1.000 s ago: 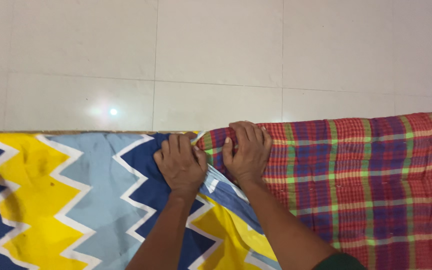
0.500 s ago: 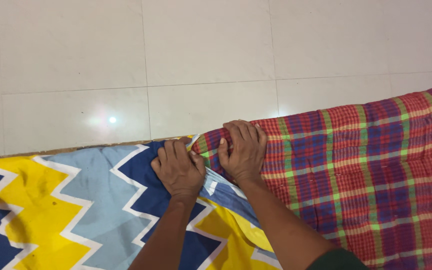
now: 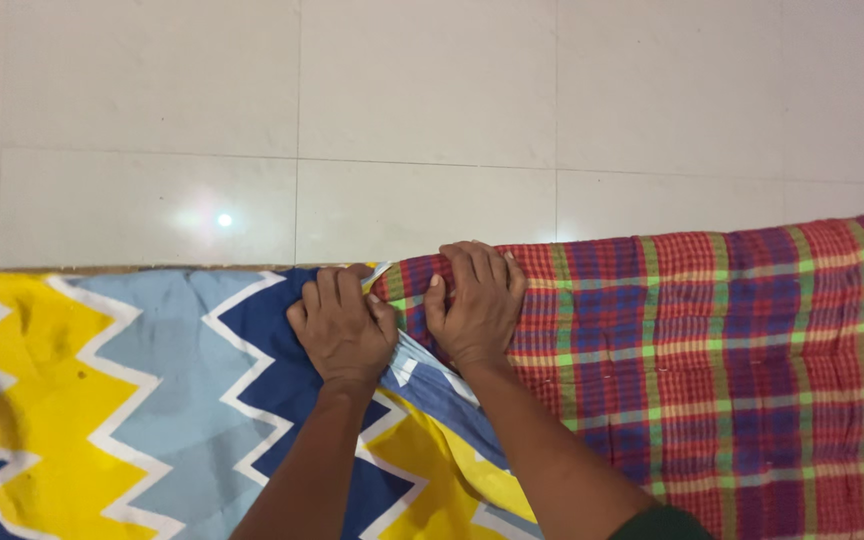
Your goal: The person rolls a large patterned sheet and a plaid blanket together into a tight cylindrical bundle. The hands work continuously to fold the edges and roll the fabric forward, creating a compact roll on the tiled floor.
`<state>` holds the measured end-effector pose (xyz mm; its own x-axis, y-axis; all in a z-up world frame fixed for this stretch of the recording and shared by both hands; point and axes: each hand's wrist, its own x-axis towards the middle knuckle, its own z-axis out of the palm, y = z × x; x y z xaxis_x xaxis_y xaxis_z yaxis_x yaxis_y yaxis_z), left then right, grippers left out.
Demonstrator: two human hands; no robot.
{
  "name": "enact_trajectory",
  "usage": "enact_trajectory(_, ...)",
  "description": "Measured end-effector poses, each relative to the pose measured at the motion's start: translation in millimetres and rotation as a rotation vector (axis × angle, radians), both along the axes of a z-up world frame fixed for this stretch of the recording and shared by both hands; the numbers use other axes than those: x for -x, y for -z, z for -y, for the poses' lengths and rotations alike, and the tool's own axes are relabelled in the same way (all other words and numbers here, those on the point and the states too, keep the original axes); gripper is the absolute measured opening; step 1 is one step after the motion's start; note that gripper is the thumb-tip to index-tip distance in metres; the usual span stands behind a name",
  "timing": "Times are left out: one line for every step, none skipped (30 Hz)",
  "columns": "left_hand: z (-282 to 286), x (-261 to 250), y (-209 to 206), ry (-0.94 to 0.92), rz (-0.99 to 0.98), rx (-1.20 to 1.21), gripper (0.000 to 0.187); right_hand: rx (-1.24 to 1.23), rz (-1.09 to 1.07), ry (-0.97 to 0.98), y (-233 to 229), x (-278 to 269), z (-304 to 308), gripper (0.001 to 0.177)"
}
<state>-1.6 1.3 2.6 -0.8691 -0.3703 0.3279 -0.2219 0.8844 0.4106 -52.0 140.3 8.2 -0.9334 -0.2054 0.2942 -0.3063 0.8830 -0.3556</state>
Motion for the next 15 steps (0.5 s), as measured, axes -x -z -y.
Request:
enact_trajectory(-0.1, -0.5, 0.1, 0.003, -0.005, -0.003, 0.031, -0.003, -0.007, -0.006, 0.3, -0.1, -0.2, 0.035)
enact_trajectory(-0.3, -1.2, 0.4, 0.005, -0.01, -0.006, 0.031, -0.006, -0.014, -0.012, 0.7, 0.6, -0.3, 0.035)
enact_trajectory(-0.7, -1.3, 0.7, 0.001, -0.01, -0.009, 0.031, -0.008, -0.023, -0.016, 1.1, 1.1, -0.4, 0.034)
enact_trajectory(-1.3, -1.4, 1.1, -0.003, -0.009, -0.012, 0.031, -0.005, -0.019, -0.017, 1.0, 0.5, -0.8, 0.035)
enact_trajectory(-0.8, -1.0, 1.3, -0.005, -0.01, -0.014, 0.03, 0.0, -0.017, -0.016, 0.9, -0.1, -0.5, 0.035)
enact_trajectory(-0.2, -0.6, 1.5, -0.007, -0.01, -0.012, 0.03, 0.005, -0.014, -0.015, 0.6, -0.4, -0.2, 0.035)
enact_trajectory(-0.3, -0.4, 1.5, -0.006, -0.011, -0.013, 0.029, 0.004, -0.012, -0.019, 0.1, -0.8, -0.4, 0.035)
enact_trajectory(-0.4, -0.4, 1.4, -0.005, -0.011, -0.014, 0.029, 0.003, -0.009, -0.022, -0.3, -1.2, -0.5, 0.035)
enact_trajectory(-0.3, -0.3, 1.6, -0.007, -0.012, -0.012, 0.029, 0.003, -0.008, -0.024, -0.5, -1.3, -0.3, 0.035)
enact_trajectory(-0.2, -0.4, 1.7, -0.009, -0.013, -0.009, 0.029, 0.005, -0.014, -0.026, -0.7, -1.1, -0.1, 0.035)
enact_trajectory(-0.4, -0.9, 1.7, -0.011, -0.011, -0.007, 0.029, 0.008, -0.018, -0.028, -0.8, -1.4, 0.2, 0.035)
enact_trajectory(-0.8, -0.9, 1.8, -0.014, -0.005, -0.014, 0.028, 0.011, -0.021, -0.029, -1.0, -1.6, 0.2, 0.034)
enact_trajectory(-0.7, -0.7, 2.2, -0.016, 0.0, -0.021, 0.027, 0.003, -0.025, -0.034, -1.0, -1.7, 0.5, 0.035)
enact_trajectory(-0.8, -1.1, 2.4, -0.017, 0.004, -0.027, 0.026, -0.005, -0.029, -0.038, -1.2, -1.8, 0.6, 0.035)
enact_trajectory(-1.5, -2.6, 1.7, -0.019, 0.005, -0.029, 0.026, -0.014, -0.032, -0.044, -2.1, -2.3, -0.1, 0.035)
